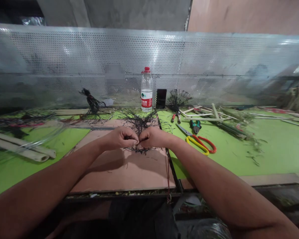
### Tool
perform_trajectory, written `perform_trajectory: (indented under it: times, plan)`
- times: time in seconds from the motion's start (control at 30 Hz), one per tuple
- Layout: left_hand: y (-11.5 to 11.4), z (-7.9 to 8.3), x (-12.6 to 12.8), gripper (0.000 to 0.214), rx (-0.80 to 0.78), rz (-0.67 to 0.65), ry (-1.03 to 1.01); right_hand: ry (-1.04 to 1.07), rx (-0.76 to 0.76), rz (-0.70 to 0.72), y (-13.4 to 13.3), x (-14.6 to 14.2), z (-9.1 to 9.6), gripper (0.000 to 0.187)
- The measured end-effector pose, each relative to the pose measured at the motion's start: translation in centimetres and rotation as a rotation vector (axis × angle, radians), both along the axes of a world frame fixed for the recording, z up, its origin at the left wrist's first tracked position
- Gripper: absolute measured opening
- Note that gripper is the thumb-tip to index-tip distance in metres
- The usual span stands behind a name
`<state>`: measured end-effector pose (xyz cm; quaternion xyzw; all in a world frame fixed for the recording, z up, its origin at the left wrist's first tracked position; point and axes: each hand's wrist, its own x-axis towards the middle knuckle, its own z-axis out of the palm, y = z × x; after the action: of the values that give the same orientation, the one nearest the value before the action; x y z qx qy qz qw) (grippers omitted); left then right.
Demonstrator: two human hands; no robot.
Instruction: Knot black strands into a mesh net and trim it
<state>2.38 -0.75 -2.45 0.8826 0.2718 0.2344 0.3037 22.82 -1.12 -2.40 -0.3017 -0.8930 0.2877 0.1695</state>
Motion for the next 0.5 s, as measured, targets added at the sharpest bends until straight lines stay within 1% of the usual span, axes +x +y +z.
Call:
perform_trajectory:
  times: [0.07, 0.17, 0.27, 0.33, 0.4, 0.5]
  plan:
    - [0.0, -0.1, 0.1, 0.020, -0.002, 0.014, -0.010, 0.002, -0.040, -0.021, 0.0, 0.0, 0.0, 0.023]
    - [0.3, -0.1, -0.4, 0.020, -0.038, 0.009, -0.011, -0.005, -0.092, -0.014, -0.1, 0.0, 0.1, 0.019]
    - [1.0, 0.0, -1.4, 0.022, -0.048, -0.028, 0.088, -0.036, -0.079, 0.032, -0.1, 0.0, 0.1, 0.020]
    - [1.6, -0.2, -2.1, 0.024, 0.026, -0.048, 0.230, -0.075, -0.046, 0.049, 0.0, 0.0, -0.1, 0.021]
    - [2.1, -0.6, -2.5, 0.024, 0.159, -0.075, 0.360, -0.104, -0.002, 0.043, 0.1, 0.0, -0.2, 0.020]
    - [2.5, -1.3, -2.4, 0.022, 0.348, -0.167, 0.440, -0.125, 0.107, 0.035, 0.2, -0.1, -0.3, 0.019]
